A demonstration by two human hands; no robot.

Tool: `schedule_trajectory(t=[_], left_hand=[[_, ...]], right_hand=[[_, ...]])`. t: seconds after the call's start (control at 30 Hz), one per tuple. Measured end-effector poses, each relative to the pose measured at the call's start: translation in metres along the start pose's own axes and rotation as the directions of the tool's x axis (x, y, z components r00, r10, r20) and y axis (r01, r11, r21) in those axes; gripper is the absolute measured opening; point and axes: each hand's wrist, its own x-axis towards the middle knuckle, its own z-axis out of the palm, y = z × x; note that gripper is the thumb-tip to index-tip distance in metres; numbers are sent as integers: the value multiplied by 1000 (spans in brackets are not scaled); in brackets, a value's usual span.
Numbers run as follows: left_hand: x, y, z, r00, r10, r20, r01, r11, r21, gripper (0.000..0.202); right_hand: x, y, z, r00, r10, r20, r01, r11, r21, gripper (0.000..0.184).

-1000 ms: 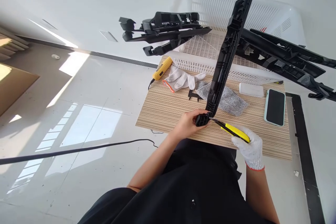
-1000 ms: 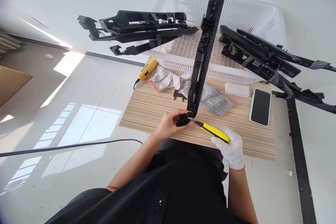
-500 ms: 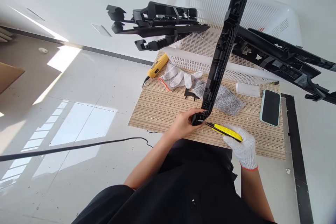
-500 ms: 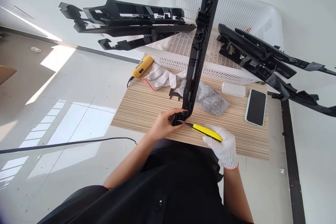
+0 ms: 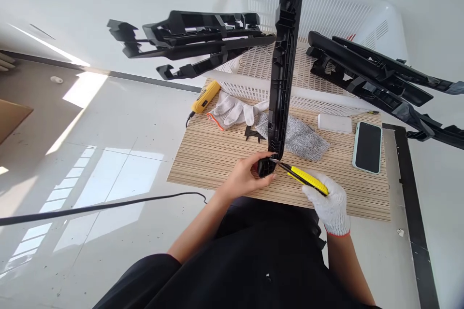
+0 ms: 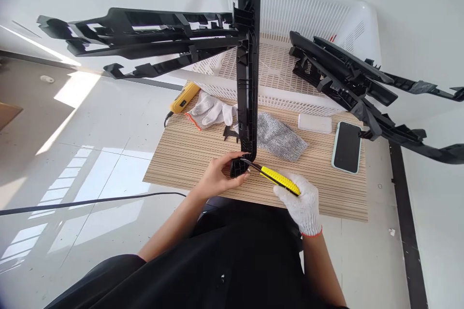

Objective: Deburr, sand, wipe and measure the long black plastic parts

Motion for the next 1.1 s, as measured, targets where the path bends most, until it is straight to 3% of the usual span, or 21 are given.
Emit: schedule_trajectory(t=[0.07, 0.2, 0.33, 0.47, 0.6, 0.77, 0.93, 1.0, 1.1], left_hand=[[0, -2, 1, 1000, -9, -19, 9, 1000, 4, 49], [-1, -2, 0, 999, 1, -39, -2, 999, -34, 45], [-2, 0, -2, 997, 19, -76, -20, 1000, -11, 42], [-2, 2, -3, 996, 54, -69, -50, 997, 60, 40], [-1, 6, -3, 994, 55, -96, -45, 994, 100, 36], [0, 8, -5, 991, 68, -112, -52, 989, 141, 31], [3, 6, -4, 991, 73, -112, -54, 985, 163, 32], [3, 5, -3, 990, 75, -121, -55, 986, 158, 32], [3, 5, -2, 988, 66, -142, -45, 988, 146, 32]], right_hand=[[0, -2, 0, 999, -10, -43, 11, 1000, 26, 36], [1, -5, -1, 995, -67, 79, 74, 994, -78, 33], [0, -4, -1, 998, -54, -41, 51, 996, -70, 33], [-1, -6, -1, 986, -145, 86, 157, 975, -159, 34], [-1, -9, -2, 992, -125, 9, 125, 981, -149, 32], [1, -11, -1, 975, -192, 114, 212, 956, -204, 31], [2, -12, 1, 958, -269, 101, 285, 930, -233, 31], [1, -12, 2, 964, -250, 94, 265, 940, -213, 30], [0, -11, 3, 988, -147, -54, 141, 984, -105, 30]])
